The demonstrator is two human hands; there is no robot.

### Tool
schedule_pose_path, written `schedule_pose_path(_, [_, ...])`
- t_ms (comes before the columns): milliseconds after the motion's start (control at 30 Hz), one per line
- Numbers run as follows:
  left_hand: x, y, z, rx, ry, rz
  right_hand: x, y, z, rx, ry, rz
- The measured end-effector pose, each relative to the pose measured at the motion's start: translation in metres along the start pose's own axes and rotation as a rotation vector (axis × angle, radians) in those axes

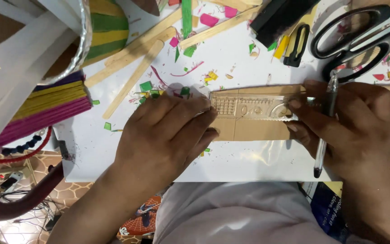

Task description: Using a ruler and pen to draw a template on a piece of cardboard

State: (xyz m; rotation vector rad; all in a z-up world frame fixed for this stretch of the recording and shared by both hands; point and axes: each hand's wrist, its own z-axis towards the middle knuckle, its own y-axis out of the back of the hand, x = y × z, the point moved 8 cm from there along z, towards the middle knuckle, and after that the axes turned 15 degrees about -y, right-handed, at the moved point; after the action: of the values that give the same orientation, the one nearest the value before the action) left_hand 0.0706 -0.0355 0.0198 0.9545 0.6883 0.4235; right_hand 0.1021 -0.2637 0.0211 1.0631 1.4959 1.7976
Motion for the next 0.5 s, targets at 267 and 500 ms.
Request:
schedule_pose_path(267, [0.0004, -0.0006, -0.0019, 0.014, 0.003, -0.004, -0.0007, -0.0023, 0.0010, 0.004, 0.011, 0.000])
schedule_pose_path(500, [0.0010, 0.0002, -0.0011, 0.008, 0.018, -0.036, 0.0038, 0.0009, 0.0056, 0.002, -0.015, 0.021])
